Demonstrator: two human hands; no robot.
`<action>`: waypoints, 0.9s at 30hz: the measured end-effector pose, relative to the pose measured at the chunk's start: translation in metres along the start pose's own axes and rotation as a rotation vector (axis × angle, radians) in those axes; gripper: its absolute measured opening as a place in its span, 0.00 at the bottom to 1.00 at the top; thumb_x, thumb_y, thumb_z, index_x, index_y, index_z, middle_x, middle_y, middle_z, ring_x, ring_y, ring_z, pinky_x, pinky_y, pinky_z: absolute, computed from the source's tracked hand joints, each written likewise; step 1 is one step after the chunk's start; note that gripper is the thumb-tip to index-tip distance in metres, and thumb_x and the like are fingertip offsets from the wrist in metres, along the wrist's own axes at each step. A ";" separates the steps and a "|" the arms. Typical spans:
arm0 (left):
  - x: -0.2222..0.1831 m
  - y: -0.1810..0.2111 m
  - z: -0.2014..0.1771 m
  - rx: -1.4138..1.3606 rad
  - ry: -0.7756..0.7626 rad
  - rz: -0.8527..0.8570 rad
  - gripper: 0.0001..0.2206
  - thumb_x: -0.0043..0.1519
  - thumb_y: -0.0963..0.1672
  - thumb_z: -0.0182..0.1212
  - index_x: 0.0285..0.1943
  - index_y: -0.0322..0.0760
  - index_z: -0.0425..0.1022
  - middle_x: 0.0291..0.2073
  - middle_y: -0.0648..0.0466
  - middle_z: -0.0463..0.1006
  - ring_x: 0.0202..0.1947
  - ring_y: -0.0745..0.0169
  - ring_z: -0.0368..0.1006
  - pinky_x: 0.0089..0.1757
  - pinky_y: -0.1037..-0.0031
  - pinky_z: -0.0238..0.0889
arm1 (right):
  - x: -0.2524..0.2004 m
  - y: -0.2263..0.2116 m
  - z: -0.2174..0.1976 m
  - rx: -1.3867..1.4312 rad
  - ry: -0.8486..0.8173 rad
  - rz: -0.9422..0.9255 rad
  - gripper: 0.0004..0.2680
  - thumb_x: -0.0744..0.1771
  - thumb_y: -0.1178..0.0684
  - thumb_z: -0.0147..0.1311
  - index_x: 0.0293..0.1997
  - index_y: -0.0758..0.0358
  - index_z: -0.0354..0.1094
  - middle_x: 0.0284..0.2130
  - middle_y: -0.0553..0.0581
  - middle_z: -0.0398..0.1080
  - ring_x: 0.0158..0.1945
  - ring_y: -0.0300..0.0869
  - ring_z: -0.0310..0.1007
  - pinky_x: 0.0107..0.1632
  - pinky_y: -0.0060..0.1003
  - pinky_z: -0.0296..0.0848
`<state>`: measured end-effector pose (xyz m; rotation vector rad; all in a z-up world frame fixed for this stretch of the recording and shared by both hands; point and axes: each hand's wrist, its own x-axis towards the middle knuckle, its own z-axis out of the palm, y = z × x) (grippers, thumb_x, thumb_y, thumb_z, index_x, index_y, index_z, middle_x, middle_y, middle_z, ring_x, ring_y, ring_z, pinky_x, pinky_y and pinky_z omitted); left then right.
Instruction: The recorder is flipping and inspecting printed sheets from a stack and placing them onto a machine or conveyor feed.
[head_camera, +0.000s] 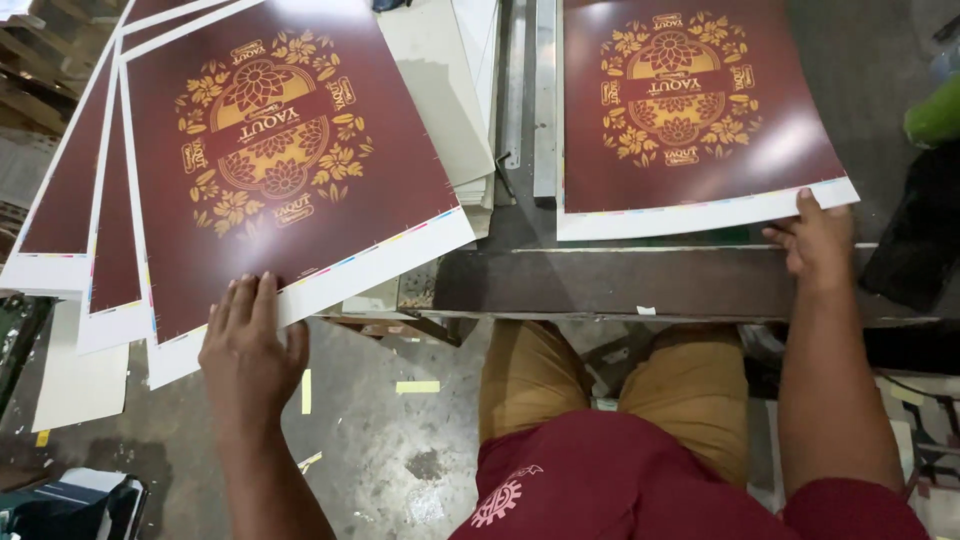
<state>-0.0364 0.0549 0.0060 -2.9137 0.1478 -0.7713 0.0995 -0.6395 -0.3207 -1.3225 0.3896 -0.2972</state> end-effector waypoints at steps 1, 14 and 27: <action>0.002 0.005 -0.005 -0.008 -0.018 0.002 0.21 0.57 0.41 0.63 0.62 0.31 0.76 0.59 0.38 0.78 0.61 0.38 0.73 0.58 0.52 0.65 | 0.002 -0.007 0.008 0.021 -0.009 0.030 0.12 0.76 0.50 0.49 0.69 0.56 0.57 0.48 0.54 0.71 0.42 0.42 0.74 0.37 0.39 0.77; -0.015 0.117 0.046 -0.313 0.063 0.155 0.23 0.58 0.37 0.59 0.65 0.28 0.72 0.64 0.38 0.73 0.63 0.39 0.70 0.61 0.54 0.66 | -0.186 -0.085 0.188 -0.247 -0.532 0.137 0.21 0.68 0.50 0.54 0.71 0.62 0.58 0.51 0.60 0.76 0.49 0.46 0.79 0.43 0.39 0.80; -0.019 0.203 0.041 -0.691 -0.249 0.436 0.21 0.65 0.46 0.61 0.65 0.28 0.71 0.64 0.34 0.70 0.70 0.35 0.61 0.66 0.42 0.47 | -0.194 -0.042 0.141 0.219 -0.240 0.149 0.11 0.71 0.56 0.51 0.59 0.66 0.61 0.45 0.57 0.73 0.43 0.45 0.77 0.38 0.39 0.80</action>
